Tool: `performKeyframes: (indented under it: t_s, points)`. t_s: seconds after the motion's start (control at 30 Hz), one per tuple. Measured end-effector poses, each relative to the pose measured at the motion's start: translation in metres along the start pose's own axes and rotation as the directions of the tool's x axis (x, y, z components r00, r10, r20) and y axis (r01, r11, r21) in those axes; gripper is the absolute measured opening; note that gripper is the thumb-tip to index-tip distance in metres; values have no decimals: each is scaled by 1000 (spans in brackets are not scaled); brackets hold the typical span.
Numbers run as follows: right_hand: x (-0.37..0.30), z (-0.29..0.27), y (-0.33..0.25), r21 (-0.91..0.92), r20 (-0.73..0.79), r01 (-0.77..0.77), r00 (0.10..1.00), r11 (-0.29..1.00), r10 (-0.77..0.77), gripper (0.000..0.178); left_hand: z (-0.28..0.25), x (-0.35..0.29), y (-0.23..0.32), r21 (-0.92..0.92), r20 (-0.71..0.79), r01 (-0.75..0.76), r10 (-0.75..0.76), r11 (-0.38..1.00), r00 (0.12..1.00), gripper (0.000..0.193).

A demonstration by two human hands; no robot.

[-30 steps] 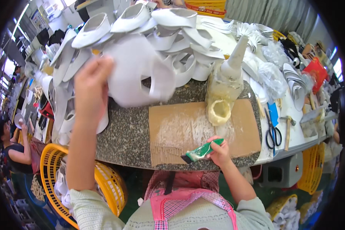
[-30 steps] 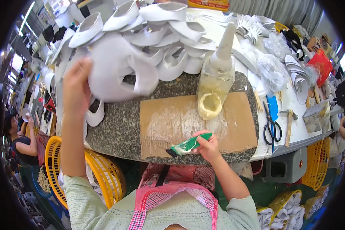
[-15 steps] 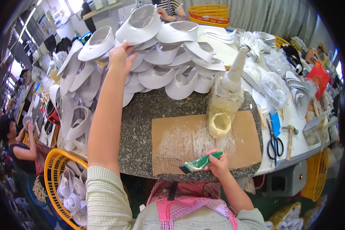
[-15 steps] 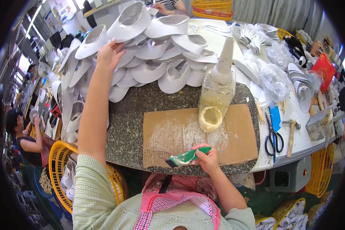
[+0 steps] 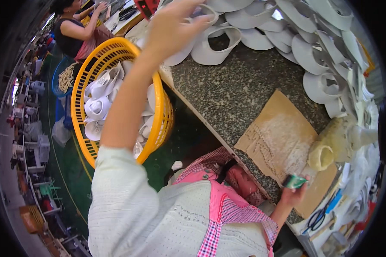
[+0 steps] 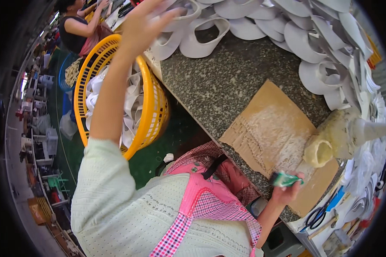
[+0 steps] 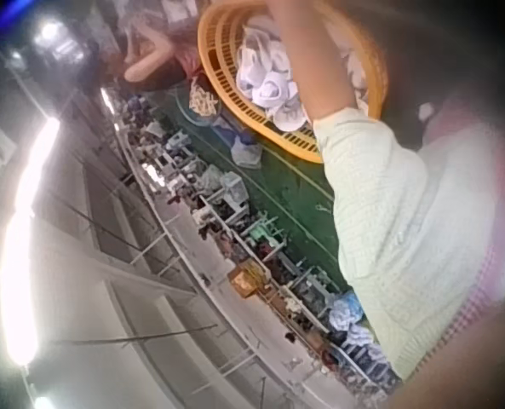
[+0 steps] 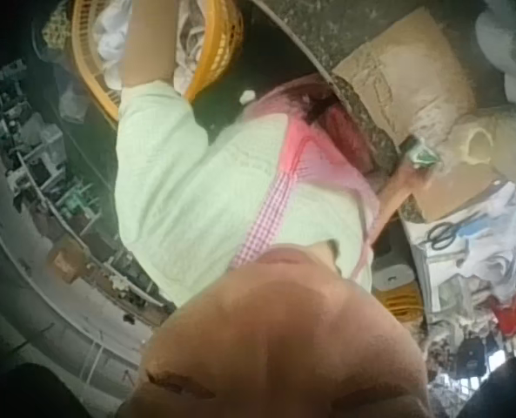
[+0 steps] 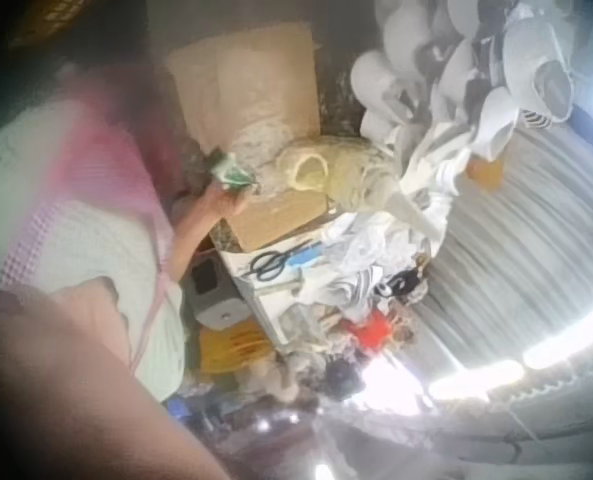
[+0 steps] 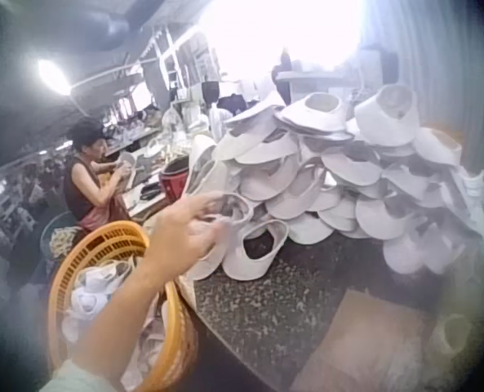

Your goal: The person applies glue to shoe components using a small brush and places the coated pieces into a basket.

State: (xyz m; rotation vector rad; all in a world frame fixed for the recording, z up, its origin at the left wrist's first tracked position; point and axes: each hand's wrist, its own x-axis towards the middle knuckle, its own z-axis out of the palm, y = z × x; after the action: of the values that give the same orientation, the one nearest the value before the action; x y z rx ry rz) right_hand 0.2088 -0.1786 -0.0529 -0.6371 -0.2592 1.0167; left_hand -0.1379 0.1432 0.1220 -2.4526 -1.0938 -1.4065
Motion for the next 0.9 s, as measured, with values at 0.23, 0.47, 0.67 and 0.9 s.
performKeyframes:
  t_s: [0.23, 0.47, 0.67, 0.9]
  points:
    - [9, 37, -9, 3, 100, -2, 995, 1000, 2, 21, -142, -238, -116, 699, 199, 519, -831, 492, 519, 35]
    - [0, 70, 26, -115, -96, -63, 994, 991, 52, 21, -30, -324, -158, 434, 483, 231, -441, 871, 756, 35]
    - [-10, 62, 19, -273, 30, -45, 998, 961, 56, 18, -51, -309, -160, 600, 665, 104, -567, 793, 487, 42]
    - [-7, 66, 26, -313, -79, -67, 996, 947, 44, 20, -70, -320, -163, 523, 557, 252, -550, 815, 623, 43]
